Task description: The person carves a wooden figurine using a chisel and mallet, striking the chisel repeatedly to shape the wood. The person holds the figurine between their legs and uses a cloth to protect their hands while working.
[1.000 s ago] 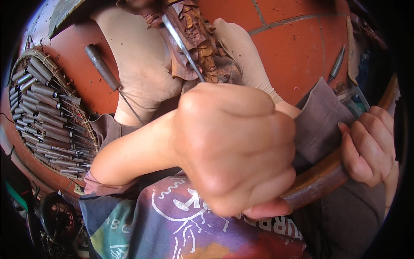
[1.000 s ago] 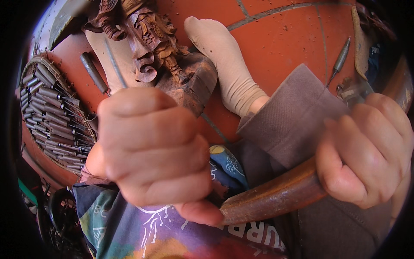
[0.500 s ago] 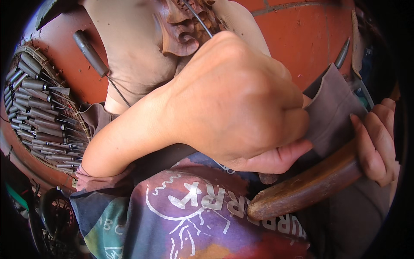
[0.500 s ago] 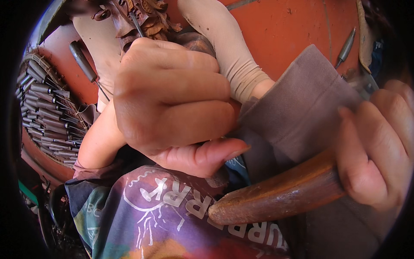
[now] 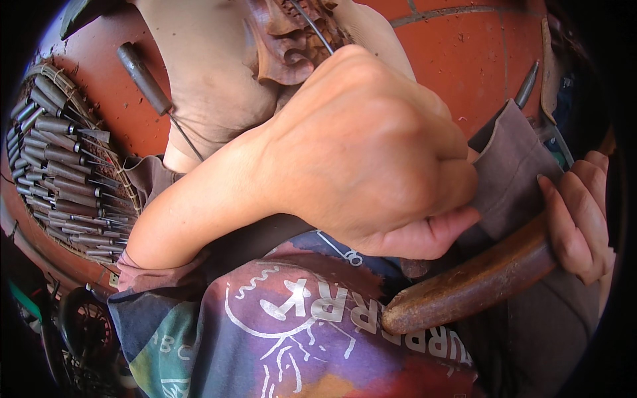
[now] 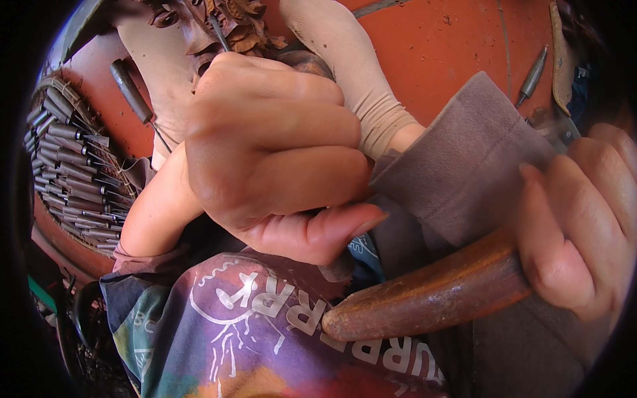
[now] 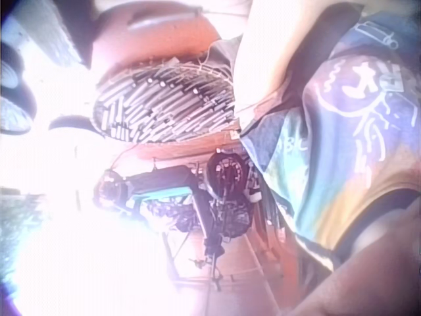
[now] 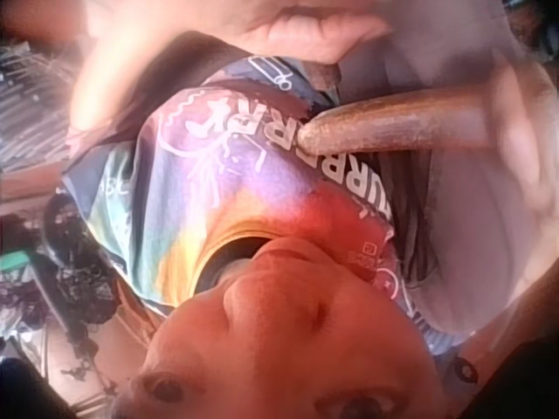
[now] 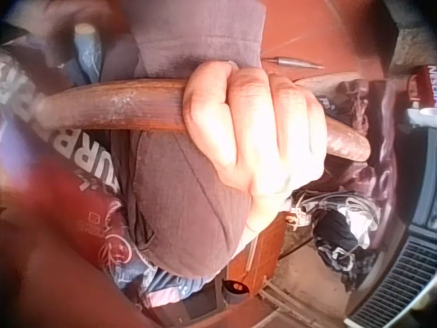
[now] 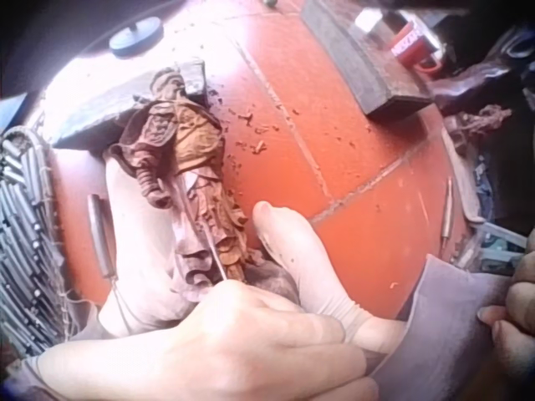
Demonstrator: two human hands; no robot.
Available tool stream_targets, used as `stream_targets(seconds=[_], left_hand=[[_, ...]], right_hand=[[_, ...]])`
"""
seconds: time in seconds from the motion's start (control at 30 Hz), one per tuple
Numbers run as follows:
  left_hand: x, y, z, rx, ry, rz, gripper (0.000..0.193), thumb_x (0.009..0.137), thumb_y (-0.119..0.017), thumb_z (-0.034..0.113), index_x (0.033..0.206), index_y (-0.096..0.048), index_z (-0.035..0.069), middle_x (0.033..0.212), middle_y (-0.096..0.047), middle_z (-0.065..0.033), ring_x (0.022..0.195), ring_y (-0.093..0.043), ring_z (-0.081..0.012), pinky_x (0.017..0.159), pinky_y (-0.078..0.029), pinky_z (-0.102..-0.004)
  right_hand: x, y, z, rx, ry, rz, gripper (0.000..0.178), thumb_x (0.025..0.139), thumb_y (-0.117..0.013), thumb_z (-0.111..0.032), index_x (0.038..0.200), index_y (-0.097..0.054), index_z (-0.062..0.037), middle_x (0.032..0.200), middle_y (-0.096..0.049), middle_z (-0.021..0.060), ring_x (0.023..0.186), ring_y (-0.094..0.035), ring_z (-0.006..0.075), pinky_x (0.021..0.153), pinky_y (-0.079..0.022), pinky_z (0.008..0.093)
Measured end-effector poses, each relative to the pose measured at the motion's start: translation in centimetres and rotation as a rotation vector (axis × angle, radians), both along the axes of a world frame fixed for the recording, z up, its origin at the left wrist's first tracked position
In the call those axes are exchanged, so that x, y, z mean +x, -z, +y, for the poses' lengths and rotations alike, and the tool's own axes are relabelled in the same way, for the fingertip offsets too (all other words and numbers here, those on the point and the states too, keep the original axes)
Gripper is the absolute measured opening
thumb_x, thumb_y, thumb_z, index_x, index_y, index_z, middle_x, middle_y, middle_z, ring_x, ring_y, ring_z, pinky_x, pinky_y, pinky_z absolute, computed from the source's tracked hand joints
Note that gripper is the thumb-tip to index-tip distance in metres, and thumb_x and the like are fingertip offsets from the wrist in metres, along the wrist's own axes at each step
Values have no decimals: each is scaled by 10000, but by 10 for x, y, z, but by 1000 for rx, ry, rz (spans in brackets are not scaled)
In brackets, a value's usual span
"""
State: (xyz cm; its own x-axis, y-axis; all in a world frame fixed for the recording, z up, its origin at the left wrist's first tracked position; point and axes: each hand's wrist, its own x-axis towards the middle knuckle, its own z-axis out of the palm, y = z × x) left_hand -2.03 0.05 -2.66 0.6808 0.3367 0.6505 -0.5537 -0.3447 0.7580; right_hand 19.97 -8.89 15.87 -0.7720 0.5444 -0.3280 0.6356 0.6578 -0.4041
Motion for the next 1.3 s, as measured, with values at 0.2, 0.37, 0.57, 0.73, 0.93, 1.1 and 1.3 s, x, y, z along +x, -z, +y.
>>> stream_targets(seconds=[0.2,0.37,0.57,0.73,0.93,1.1,1.3], left_hand=[[-1,0,0,6,20,37,287,787,-704,218,572,-548,108,533,-424,9,423,-436,-164,370,-324,-300],[-2,1,1,15,38,59,289,783,-704,223,569,-542,118,527,-418,11,423,-439,-172,371,-330,-304],[-2,1,1,24,38,66,273,773,-705,219,570,-549,123,529,-419,13,427,-442,-166,371,-328,-304],[-2,1,2,29,37,57,259,766,-707,217,575,-558,125,540,-429,18,433,-446,-160,372,-324,-301],[-3,-1,3,56,48,82,260,766,-708,222,575,-557,129,545,-434,19,438,-450,-159,373,-321,-299],[-3,0,2,56,42,79,263,767,-707,224,575,-553,131,546,-435,18,438,-451,-160,373,-324,-301],[-3,-1,2,61,31,71,248,757,-713,222,583,-565,126,555,-455,17,444,-460,-156,375,-329,-296]], right_hand=[[-2,2,-5,22,67,20,417,581,-727,53,933,-520,141,706,-552,234,616,-573,312,538,-441,424],[-4,-3,4,-22,6,-37,423,579,-721,17,933,-521,137,705,-552,225,611,-573,312,538,-442,426],[-5,0,1,7,34,-31,419,581,-720,10,930,-522,131,698,-551,223,607,-572,310,538,-442,425],[-7,0,-2,20,79,-28,417,579,-722,12,927,-523,125,694,-548,218,605,-569,306,539,-440,424],[-10,-1,-2,20,117,-35,417,578,-724,12,930,-526,119,694,-549,207,607,-570,302,544,-443,422],[-12,-2,1,18,92,-62,419,575,-726,11,927,-527,120,693,-548,206,610,-569,302,546,-445,426],[-8,-2,-2,20,88,-42,419,583,-720,11,935,-526,129,705,-548,214,619,-565,305,548,-439,433]])
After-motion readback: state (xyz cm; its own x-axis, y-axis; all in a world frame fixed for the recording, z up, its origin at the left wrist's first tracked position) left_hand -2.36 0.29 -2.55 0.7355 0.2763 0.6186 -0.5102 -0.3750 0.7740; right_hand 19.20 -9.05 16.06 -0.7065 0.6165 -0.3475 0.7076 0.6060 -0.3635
